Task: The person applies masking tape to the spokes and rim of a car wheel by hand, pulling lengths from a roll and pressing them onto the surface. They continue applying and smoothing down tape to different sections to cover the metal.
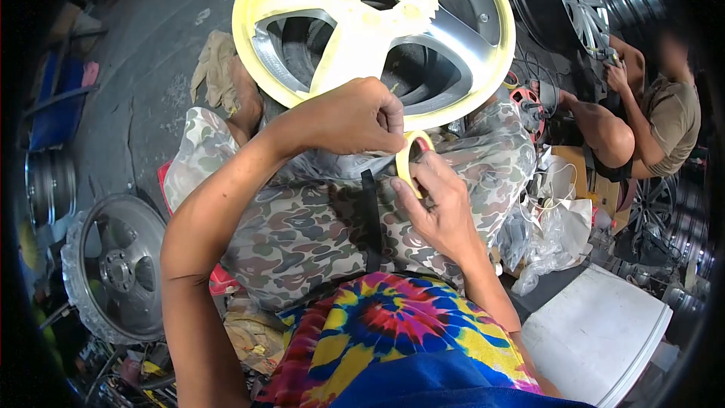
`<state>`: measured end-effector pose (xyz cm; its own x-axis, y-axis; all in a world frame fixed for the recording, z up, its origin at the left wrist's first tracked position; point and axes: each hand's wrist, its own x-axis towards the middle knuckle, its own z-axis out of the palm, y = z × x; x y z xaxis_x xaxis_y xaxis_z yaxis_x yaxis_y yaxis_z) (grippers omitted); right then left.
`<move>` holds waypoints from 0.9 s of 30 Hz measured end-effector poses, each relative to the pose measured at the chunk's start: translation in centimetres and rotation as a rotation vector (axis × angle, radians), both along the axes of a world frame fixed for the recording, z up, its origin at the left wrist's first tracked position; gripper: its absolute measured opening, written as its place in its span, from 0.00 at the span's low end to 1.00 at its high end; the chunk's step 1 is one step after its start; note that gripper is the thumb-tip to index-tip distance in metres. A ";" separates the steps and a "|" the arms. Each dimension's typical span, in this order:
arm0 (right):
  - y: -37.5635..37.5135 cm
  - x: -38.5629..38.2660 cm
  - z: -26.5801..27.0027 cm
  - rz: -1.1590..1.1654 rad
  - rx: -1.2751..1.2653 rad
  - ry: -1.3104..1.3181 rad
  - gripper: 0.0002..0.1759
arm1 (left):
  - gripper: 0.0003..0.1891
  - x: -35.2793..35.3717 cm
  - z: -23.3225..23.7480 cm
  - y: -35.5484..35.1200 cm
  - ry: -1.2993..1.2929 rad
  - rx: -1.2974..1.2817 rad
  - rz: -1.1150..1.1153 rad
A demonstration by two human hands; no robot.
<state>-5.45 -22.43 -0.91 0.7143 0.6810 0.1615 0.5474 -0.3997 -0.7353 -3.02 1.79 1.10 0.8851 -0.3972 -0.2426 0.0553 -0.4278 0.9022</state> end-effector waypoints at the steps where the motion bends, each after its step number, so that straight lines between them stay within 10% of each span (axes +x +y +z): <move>1: -0.1 -0.2 0.0 -0.049 0.061 0.204 0.09 | 0.12 0.0 0.0 0.0 0.001 -0.001 -0.003; 18: -0.3 0.5 0.1 -0.012 0.060 0.163 0.11 | 0.14 0.5 0.4 0.9 0.120 -0.065 -0.072; 27: -0.6 0.3 -2.4 -0.064 0.211 0.934 0.18 | 0.11 1.7 -0.9 0.2 -0.094 0.125 0.093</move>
<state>-5.13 -23.04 -3.28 0.6517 0.6581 -0.3771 -0.3142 -0.2183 -0.9239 -1.36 2.03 0.16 0.9375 -0.2849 -0.1997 0.0179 -0.5338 0.8454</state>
